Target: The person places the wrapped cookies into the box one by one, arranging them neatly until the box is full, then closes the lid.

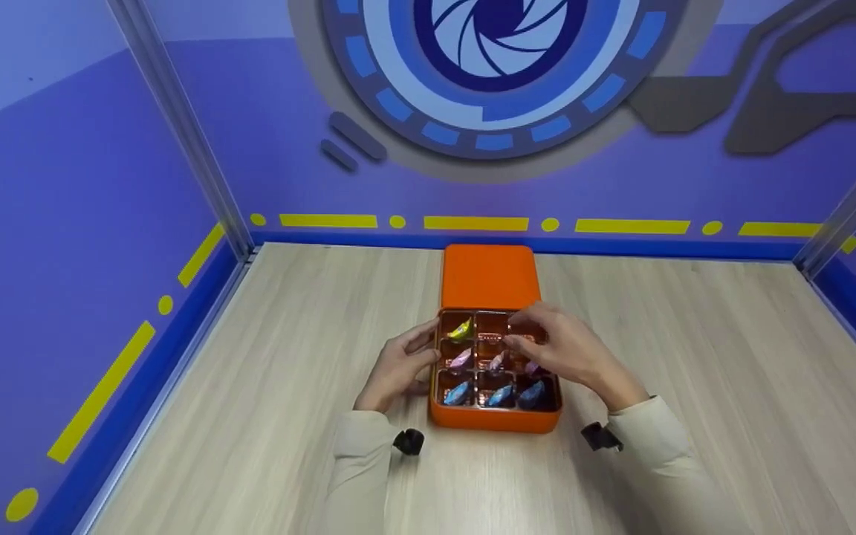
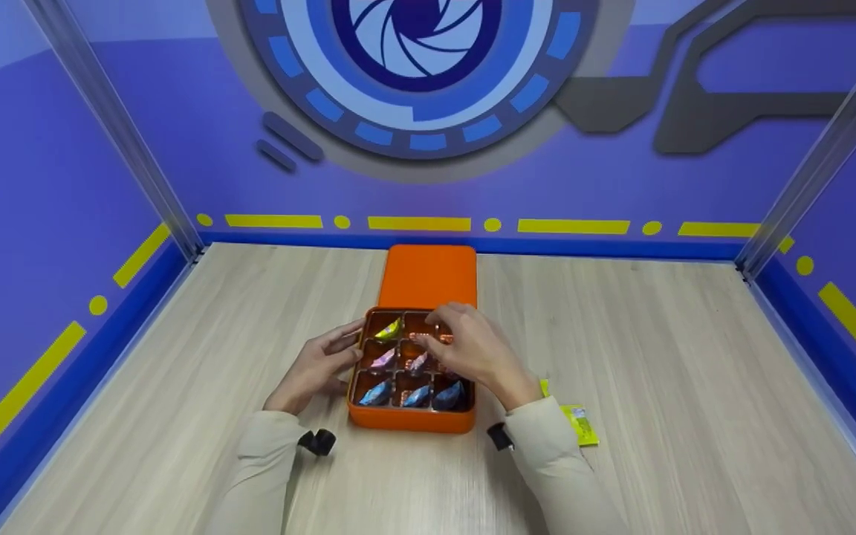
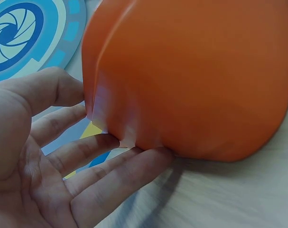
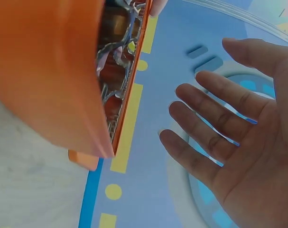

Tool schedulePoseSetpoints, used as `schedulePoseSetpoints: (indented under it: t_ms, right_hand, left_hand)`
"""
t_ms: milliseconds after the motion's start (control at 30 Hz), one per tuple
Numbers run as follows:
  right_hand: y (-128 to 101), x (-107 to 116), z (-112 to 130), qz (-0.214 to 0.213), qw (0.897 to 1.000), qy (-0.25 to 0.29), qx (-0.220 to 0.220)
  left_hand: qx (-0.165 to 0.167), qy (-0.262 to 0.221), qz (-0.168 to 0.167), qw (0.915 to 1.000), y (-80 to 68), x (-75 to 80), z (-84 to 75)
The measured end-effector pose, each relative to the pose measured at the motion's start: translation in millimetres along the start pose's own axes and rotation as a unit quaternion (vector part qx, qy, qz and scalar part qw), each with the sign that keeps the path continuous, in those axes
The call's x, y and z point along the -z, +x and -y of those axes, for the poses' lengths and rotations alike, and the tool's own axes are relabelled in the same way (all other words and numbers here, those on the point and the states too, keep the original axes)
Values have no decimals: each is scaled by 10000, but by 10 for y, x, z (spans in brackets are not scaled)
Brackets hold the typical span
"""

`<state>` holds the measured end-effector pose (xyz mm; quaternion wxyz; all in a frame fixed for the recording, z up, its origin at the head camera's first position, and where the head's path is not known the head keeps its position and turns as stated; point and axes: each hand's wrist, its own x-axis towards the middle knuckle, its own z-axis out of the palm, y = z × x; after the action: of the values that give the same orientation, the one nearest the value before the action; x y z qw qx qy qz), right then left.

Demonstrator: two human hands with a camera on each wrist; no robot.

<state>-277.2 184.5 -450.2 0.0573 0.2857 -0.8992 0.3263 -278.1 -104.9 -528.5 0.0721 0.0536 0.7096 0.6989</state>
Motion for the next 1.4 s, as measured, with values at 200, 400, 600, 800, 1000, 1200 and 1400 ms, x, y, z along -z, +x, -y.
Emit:
schedulePoseSetpoints:
  t_ms: [200,400,600,800,1000,1200,1400]
  right_hand:
    - [-167,47,-36,-106,9996,-266,-81]
    - [-342,89,-96,-200,9983,-528,-154]
    - [-480,144,-156,-216,9963,-760,-328]
    - [-611,210,-240,-258,9932,-1014,-507]
    - [-718,252,-347,-210,9908,-1117,-733]
    - [-805,300,-420,-53,9889,-1228,-837]
    - [-908,343,-481,118,9865,-1384,-871]
  left_hand:
    - [-78,249,-18,9997,10,1,0]
    - [-225,285,51,9993,6,7,-4]
    - [-245,257,-6,9994,1,-1,-3]
    - [-114,39,50,9999,-14,2,-16]
    - [44,-26,55,10000,-31,10,-24]
    - [30,10,54,10000,-17,9,-8]
    - [-50,122,47,9999,-2,11,-10]
